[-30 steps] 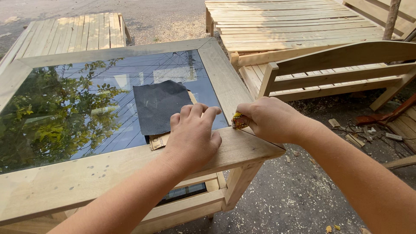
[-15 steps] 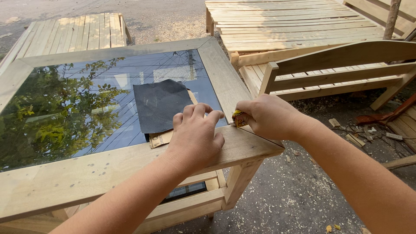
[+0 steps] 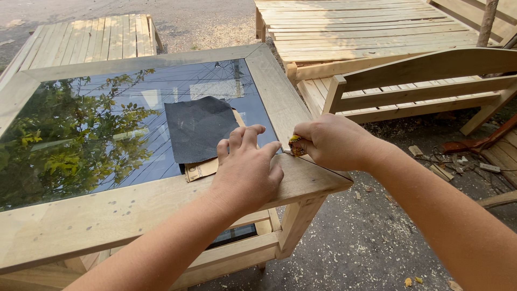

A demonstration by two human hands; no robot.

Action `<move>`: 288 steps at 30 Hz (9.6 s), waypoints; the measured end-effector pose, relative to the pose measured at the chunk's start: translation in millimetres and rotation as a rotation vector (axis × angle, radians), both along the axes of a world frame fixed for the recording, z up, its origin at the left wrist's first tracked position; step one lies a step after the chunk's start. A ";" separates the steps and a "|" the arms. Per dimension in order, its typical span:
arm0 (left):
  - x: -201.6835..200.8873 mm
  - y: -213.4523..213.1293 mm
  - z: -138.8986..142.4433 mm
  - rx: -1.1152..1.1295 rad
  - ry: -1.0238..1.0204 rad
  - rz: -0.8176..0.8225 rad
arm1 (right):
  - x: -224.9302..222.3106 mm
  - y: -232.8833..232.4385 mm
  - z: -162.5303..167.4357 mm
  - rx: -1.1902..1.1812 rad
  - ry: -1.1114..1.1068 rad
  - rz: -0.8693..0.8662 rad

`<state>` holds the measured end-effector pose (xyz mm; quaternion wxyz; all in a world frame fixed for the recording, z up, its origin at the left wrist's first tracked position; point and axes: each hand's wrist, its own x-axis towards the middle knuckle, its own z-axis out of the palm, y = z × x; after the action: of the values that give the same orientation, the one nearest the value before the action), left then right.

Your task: The person sands the edges and legs of a wooden table with a glass top using sandpaper, then applies a white filler paste to the corners and smooths it with a finger. The work is performed outdoors on a paved surface with other wooden furniture nearby.

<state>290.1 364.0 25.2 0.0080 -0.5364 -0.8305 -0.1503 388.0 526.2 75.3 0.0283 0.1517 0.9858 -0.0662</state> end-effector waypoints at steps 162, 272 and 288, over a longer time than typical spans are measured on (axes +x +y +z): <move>113.6 32.0 -7.6 0.035 -0.112 0.489 | -34.2 94.1 -65.4 -1.586 0.372 0.216; 81.4 24.4 -13.6 0.072 -0.043 0.565 | -34.8 41.3 -30.0 -0.541 0.135 0.242; 78.6 20.1 -10.8 0.030 -0.054 0.525 | -24.4 104.6 -27.2 -1.214 0.101 0.219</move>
<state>368.6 384.1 14.4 0.0324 -0.2983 -0.9387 -0.1697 363.6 630.9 48.1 0.0694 0.0031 0.7823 -0.6190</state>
